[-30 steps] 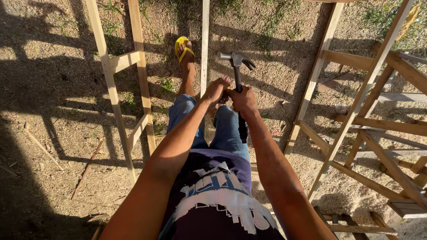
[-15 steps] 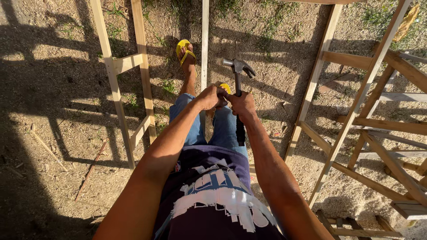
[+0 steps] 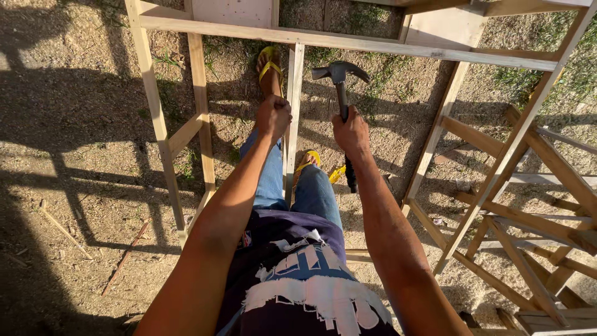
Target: The person sits on the ground beside a wooden frame structure and hammers nails into its joints, holding nails in place with one hand while striking with a hammer in the other. They then take nails from a wooden nail box, and use a tape measure and pencil to measure and mark a wooden board on the workbench.
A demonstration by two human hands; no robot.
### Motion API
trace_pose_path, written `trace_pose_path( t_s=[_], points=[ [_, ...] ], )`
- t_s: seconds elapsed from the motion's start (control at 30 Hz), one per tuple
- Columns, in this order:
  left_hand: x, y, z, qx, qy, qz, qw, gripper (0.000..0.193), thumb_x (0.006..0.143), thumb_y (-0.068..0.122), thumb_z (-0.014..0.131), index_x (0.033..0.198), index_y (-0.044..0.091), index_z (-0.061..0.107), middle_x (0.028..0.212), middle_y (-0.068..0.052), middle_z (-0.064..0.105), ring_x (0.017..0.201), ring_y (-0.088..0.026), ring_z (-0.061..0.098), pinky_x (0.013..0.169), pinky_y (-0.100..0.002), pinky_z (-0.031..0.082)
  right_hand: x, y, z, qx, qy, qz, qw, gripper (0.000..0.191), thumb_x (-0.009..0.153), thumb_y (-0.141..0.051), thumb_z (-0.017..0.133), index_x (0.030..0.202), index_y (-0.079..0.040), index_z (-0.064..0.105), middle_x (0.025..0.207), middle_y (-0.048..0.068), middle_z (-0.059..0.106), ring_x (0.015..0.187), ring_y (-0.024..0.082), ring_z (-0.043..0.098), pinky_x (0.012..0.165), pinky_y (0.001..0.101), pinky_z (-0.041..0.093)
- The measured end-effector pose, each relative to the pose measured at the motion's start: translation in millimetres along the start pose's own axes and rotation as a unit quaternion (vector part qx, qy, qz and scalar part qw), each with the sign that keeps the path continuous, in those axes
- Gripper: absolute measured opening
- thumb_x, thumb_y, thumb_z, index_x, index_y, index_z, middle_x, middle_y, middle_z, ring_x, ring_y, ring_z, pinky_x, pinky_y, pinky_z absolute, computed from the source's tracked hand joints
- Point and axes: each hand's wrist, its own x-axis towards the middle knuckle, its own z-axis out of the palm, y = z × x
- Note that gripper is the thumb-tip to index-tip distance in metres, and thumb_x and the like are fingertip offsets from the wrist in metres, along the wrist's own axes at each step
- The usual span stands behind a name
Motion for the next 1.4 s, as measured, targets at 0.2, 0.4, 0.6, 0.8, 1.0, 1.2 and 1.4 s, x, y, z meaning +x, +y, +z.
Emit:
trace_pose_path(
  t_s=[0.2, 0.4, 0.6, 0.8, 1.0, 1.2, 1.4],
  points=[
    [104, 50, -5, 0.009, 0.027, 0.083, 0.996, 0.01, 0.091, 0.004, 0.075, 0.094, 0.0, 0.067, 0.082, -0.008, 0.073, 0.074, -0.013, 0.069, 0.071, -0.03, 0.055, 45, -34, 4, 0.083, -0.114, 0.22, 0.965, 0.036, 0.096, -0.034, 0.058, 0.11, -0.002, 0.063, 0.077, 0.017, 0.069, 0.064, 0.029, 0.07, 0.065, 0.0483, 0.058],
    [172, 72, 12, 0.023, 0.016, 0.042, 0.999, 0.005, 0.089, 0.009, 0.077, 0.093, 0.006, 0.076, 0.085, -0.003, 0.08, 0.075, -0.01, 0.072, 0.069, -0.028, 0.058, 89, -72, -42, -0.024, -0.106, 0.15, 0.983, 0.03, 0.095, -0.027, 0.061, 0.113, -0.003, 0.06, 0.088, 0.023, 0.071, 0.076, 0.038, 0.07, 0.068, 0.0526, 0.054],
    [198, 90, 27, 0.079, -0.024, -0.009, 0.997, 0.01, 0.088, 0.014, 0.078, 0.093, 0.005, 0.078, 0.077, -0.008, 0.077, 0.07, -0.016, 0.073, 0.066, -0.031, 0.056, 147, -123, -84, -0.131, -0.08, 0.081, 0.985, 0.034, 0.094, -0.019, 0.065, 0.122, -0.005, 0.05, 0.09, 0.027, 0.071, 0.088, 0.048, 0.068, 0.079, 0.059, 0.052],
    [193, 102, 36, 0.11, -0.019, -0.012, 0.994, 0.012, 0.083, 0.017, 0.08, 0.091, 0.008, 0.08, 0.081, -0.01, 0.079, 0.075, -0.018, 0.076, 0.069, -0.032, 0.056, 181, -156, -106, -0.166, -0.163, 0.106, 0.967, 0.032, 0.097, -0.022, 0.064, 0.123, -0.009, 0.049, 0.094, 0.026, 0.071, 0.095, 0.048, 0.069, 0.081, 0.0593, 0.053],
    [199, 102, 27, 0.104, -0.043, -0.019, 0.993, 0.011, 0.084, 0.016, 0.079, 0.092, 0.009, 0.08, 0.08, -0.009, 0.078, 0.073, -0.018, 0.075, 0.069, -0.033, 0.056, 182, -145, -104, -0.155, -0.184, 0.101, 0.965, 0.031, 0.096, -0.021, 0.065, 0.12, -0.008, 0.051, 0.091, 0.027, 0.069, 0.094, 0.049, 0.068, 0.081, 0.06, 0.052],
    [201, 83, 25, 0.052, -0.021, 0.003, 0.998, 0.006, 0.087, 0.01, 0.076, 0.09, 0.005, 0.076, 0.079, -0.006, 0.078, 0.073, -0.016, 0.076, 0.07, -0.031, 0.058, 161, -119, -90, -0.115, -0.17, 0.064, 0.977, 0.028, 0.095, -0.022, 0.066, 0.113, -0.004, 0.054, 0.084, 0.025, 0.07, 0.087, 0.048, 0.069, 0.081, 0.0586, 0.052],
    [204, 63, 28, 0.018, 0.016, 0.046, 0.999, 0.006, 0.092, 0.008, 0.073, 0.096, 0.005, 0.071, 0.084, -0.002, 0.081, 0.077, -0.01, 0.078, 0.071, -0.029, 0.061, 138, -99, -75, -0.086, -0.179, 0.145, 0.969, 0.033, 0.097, -0.027, 0.063, 0.121, -0.007, 0.053, 0.081, 0.023, 0.07, 0.078, 0.042, 0.071, 0.072, 0.0554, 0.054]
  ],
)
